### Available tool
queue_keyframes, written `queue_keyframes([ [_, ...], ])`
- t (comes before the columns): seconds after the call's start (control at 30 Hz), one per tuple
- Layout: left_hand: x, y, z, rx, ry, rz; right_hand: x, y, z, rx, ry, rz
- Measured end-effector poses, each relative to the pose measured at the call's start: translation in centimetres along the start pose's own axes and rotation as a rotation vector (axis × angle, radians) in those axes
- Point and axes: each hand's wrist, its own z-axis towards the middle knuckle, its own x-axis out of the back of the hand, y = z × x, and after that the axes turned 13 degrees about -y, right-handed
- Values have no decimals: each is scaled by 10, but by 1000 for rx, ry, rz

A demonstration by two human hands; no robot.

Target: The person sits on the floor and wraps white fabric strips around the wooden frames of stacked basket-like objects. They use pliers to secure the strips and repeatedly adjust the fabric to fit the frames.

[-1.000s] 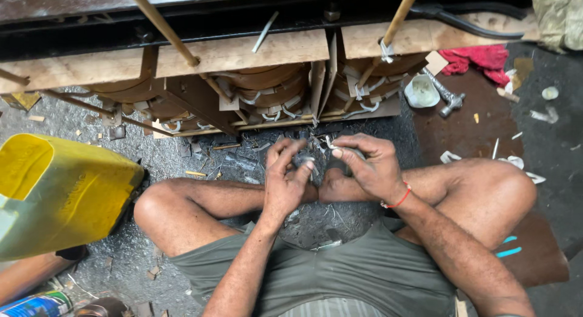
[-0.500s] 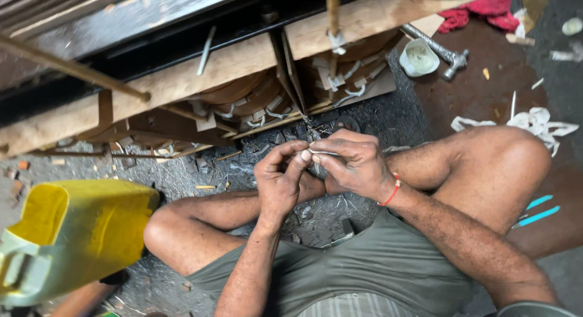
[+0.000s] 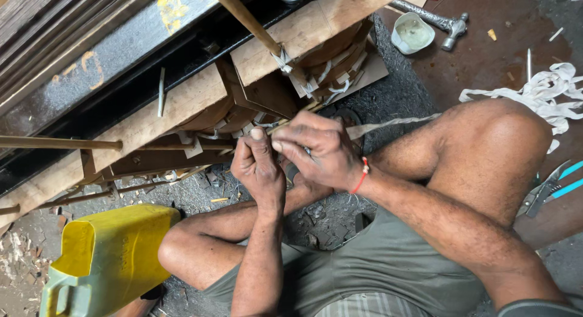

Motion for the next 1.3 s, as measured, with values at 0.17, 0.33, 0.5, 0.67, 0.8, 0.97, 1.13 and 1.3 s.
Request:
queue_keyframes([
  [0.17, 0, 4, 27, -37, 126, -117, -13, 33, 28, -94, 167, 192],
  [0.33, 0, 4, 40, -1, -4, -123, -29, 58, 38, -267, 190, 529],
  [0.5, 3, 1, 44, 1, -7, 36, -31, 60, 38, -284, 191, 402],
  [0.67, 10, -2, 49, -23, -42, 59, -28, 56, 44, -221, 190, 131],
  [0.8, 18, -6, 54, -67, -68, 124, -24, 53, 51, -118, 128, 13],
  [0.97, 32, -11, 70, -50, -138, 205, -17, 48, 62, -150, 22, -37],
  [1.13, 44, -14, 59, -125, -54, 392, -9, 35, 50, -160, -7, -139],
  [1.3, 54, -25, 20, 171, -183, -168, -8, 24, 11, -400, -23, -89],
])
